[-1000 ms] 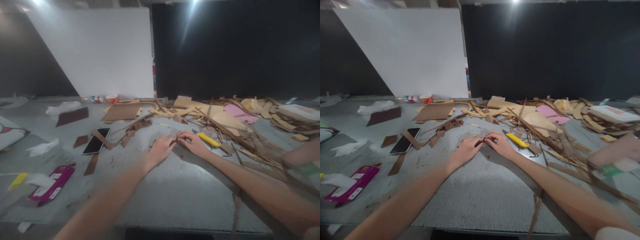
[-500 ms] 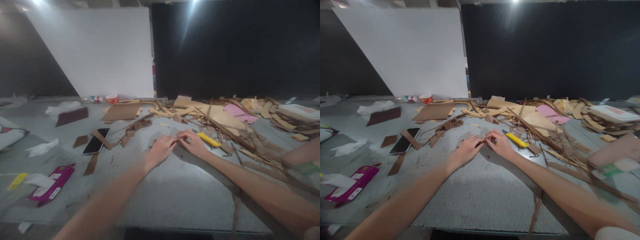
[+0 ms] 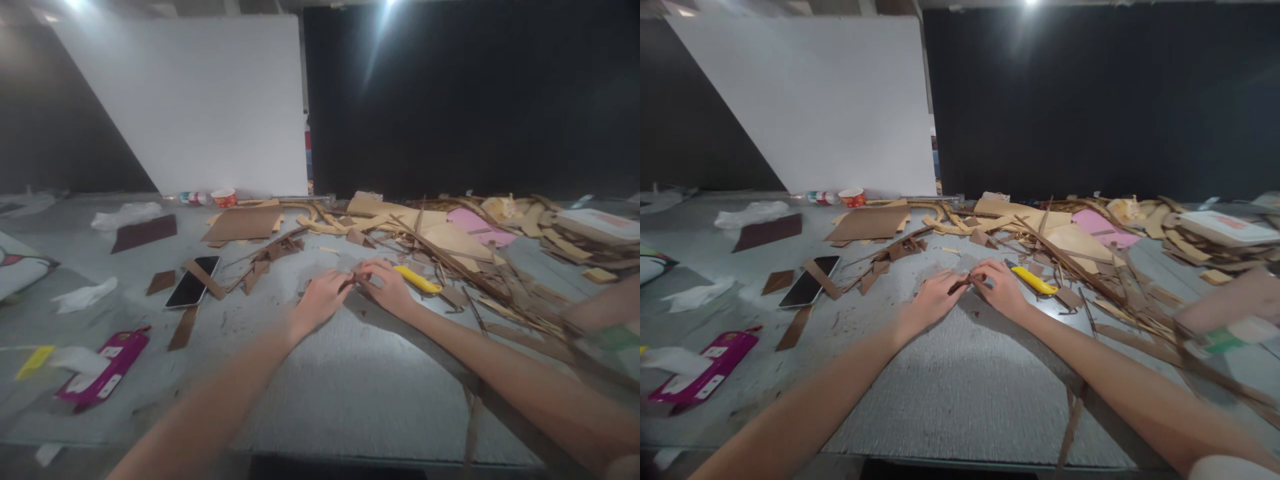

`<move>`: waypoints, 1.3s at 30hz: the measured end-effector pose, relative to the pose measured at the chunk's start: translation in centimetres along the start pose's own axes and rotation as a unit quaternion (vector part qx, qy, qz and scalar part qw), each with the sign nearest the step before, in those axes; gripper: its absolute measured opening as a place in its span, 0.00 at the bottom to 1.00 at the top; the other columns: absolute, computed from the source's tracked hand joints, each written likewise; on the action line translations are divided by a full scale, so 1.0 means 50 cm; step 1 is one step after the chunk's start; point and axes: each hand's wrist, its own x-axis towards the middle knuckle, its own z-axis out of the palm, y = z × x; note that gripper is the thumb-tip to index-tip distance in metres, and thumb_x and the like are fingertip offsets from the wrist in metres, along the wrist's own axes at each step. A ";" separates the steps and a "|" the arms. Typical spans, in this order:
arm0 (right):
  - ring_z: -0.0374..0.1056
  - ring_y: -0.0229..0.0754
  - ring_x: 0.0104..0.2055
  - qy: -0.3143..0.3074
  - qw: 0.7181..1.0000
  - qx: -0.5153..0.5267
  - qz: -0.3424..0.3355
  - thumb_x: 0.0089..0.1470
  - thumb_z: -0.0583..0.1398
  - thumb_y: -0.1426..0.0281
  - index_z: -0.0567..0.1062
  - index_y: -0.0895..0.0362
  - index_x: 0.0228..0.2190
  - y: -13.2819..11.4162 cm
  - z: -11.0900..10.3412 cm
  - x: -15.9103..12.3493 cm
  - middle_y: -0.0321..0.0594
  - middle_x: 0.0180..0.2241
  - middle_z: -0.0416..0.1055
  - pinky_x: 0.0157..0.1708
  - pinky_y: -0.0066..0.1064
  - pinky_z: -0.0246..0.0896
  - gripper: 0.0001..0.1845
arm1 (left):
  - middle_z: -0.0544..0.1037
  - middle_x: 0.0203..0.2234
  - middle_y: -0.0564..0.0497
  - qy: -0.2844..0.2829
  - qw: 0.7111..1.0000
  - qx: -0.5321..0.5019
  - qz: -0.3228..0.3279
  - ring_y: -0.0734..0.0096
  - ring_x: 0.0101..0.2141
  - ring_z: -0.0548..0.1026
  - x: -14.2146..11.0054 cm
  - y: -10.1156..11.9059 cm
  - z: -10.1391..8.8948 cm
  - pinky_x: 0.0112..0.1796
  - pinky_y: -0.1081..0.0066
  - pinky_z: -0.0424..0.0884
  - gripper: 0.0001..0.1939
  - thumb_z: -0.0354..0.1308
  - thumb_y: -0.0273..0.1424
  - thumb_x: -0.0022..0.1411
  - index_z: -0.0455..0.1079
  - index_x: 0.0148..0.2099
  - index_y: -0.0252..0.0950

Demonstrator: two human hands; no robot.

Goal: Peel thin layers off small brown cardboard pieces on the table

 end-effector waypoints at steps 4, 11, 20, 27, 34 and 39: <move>0.77 0.50 0.48 0.009 1.000 -0.003 0.001 0.70 0.64 0.64 0.82 0.48 0.41 0.002 0.002 -0.003 0.42 0.44 0.81 0.55 0.48 0.65 0.06 | 0.85 0.45 0.46 0.011 1.000 0.001 0.004 0.59 0.50 0.83 -0.001 -0.002 0.003 0.51 0.61 0.78 0.09 0.56 0.33 0.80 0.76 0.54 0.39; 0.78 0.51 0.48 0.009 1.000 0.012 0.010 0.70 0.64 0.63 0.84 0.48 0.40 0.000 0.002 -0.003 0.42 0.45 0.82 0.57 0.50 0.67 0.07 | 0.85 0.46 0.46 0.006 1.000 0.009 0.001 0.58 0.50 0.83 0.000 -0.004 0.003 0.51 0.60 0.78 0.09 0.56 0.34 0.80 0.77 0.54 0.39; 0.77 0.46 0.42 -0.108 0.984 0.135 0.038 0.73 0.60 0.60 0.79 0.52 0.36 -0.023 -0.015 0.018 0.43 0.39 0.81 0.46 0.39 0.74 0.14 | 0.84 0.45 0.46 -0.010 0.999 0.012 0.040 0.58 0.51 0.81 -0.003 -0.013 0.006 0.52 0.60 0.77 0.11 0.54 0.35 0.81 0.76 0.53 0.39; 0.77 0.49 0.45 -0.028 0.997 0.066 -0.007 0.72 0.60 0.65 0.82 0.49 0.41 -0.014 0.000 0.003 0.45 0.43 0.80 0.47 0.42 0.75 0.09 | 0.84 0.43 0.46 0.005 1.000 0.020 0.004 0.58 0.48 0.82 -0.001 -0.009 0.006 0.47 0.61 0.79 0.12 0.53 0.36 0.81 0.76 0.55 0.39; 0.77 0.48 0.42 -0.059 0.993 0.105 0.012 0.71 0.62 0.63 0.82 0.50 0.39 -0.020 -0.005 0.008 0.43 0.40 0.81 0.42 0.40 0.75 0.09 | 0.85 0.45 0.46 -0.003 1.000 0.002 0.015 0.58 0.50 0.82 -0.001 -0.010 0.004 0.50 0.59 0.79 0.12 0.54 0.34 0.81 0.76 0.57 0.40; 0.76 0.47 0.39 -0.026 0.995 0.093 0.036 0.72 0.61 0.61 0.81 0.51 0.41 -0.021 -0.013 0.014 0.44 0.40 0.80 0.41 0.40 0.73 0.11 | 0.84 0.52 0.45 0.011 0.999 -0.036 -0.039 0.58 0.54 0.82 0.002 -0.003 -0.001 0.55 0.59 0.77 0.14 0.56 0.36 0.80 0.74 0.61 0.41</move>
